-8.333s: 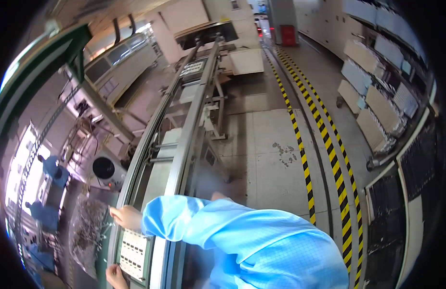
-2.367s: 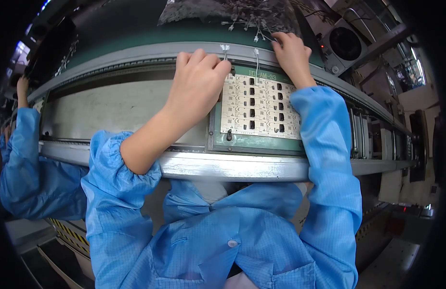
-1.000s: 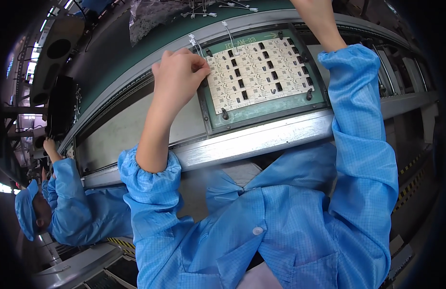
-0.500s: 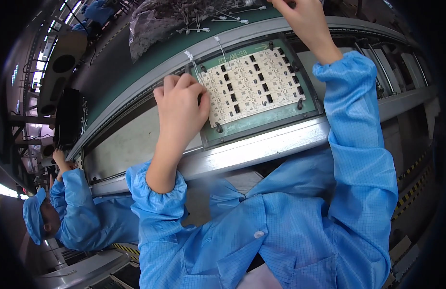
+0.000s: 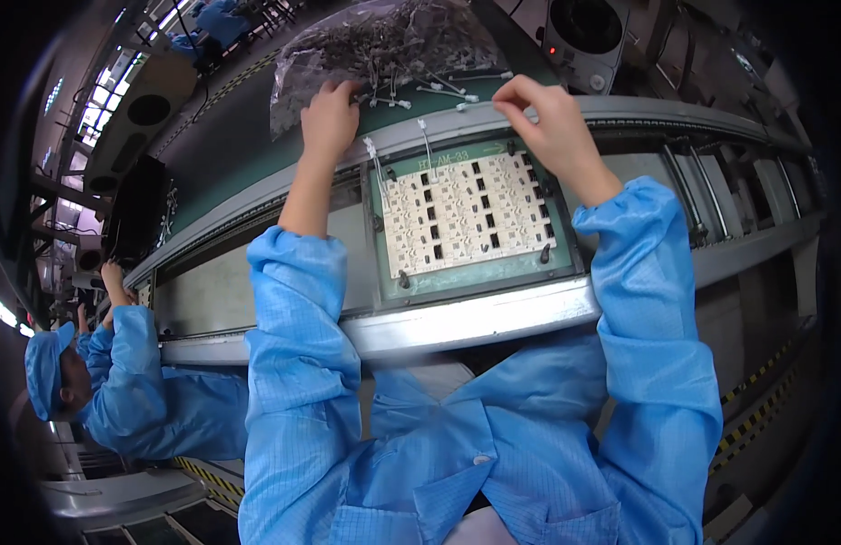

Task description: Manually inserting electronic components into circuit board jigs on a factory assembly line.

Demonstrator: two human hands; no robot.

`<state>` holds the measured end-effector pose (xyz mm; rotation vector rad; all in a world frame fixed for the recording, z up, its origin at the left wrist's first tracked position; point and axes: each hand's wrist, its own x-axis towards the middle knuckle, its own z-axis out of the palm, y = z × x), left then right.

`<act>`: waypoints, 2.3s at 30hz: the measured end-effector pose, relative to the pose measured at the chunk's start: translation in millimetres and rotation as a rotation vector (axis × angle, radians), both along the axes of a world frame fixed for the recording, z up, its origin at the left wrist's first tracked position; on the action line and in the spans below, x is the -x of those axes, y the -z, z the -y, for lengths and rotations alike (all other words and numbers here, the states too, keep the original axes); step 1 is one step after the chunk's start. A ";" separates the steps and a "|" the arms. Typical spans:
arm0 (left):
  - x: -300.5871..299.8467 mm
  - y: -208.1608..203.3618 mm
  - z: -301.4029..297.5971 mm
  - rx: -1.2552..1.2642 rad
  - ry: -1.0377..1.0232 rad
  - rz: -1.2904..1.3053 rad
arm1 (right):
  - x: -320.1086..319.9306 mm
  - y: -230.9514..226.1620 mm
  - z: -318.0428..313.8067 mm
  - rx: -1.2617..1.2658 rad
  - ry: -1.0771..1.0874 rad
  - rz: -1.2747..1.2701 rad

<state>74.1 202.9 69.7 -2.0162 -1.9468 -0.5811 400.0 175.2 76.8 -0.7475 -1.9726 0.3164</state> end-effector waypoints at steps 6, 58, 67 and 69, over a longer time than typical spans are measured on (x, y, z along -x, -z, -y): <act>4.3 15.3 -21.4 -0.032 -0.039 -0.078 | -1.3 -2.1 -4.2 -0.025 -0.025 0.151; 65.0 24.6 158.0 -0.315 0.354 0.193 | 90.1 34.0 57.6 0.442 -0.007 0.578; 68.0 31.0 153.8 -0.346 0.388 0.202 | 93.0 39.3 55.6 0.367 0.003 0.571; 66.7 31.7 153.7 -0.341 0.391 0.198 | 91.6 40.4 54.4 0.354 -0.001 0.564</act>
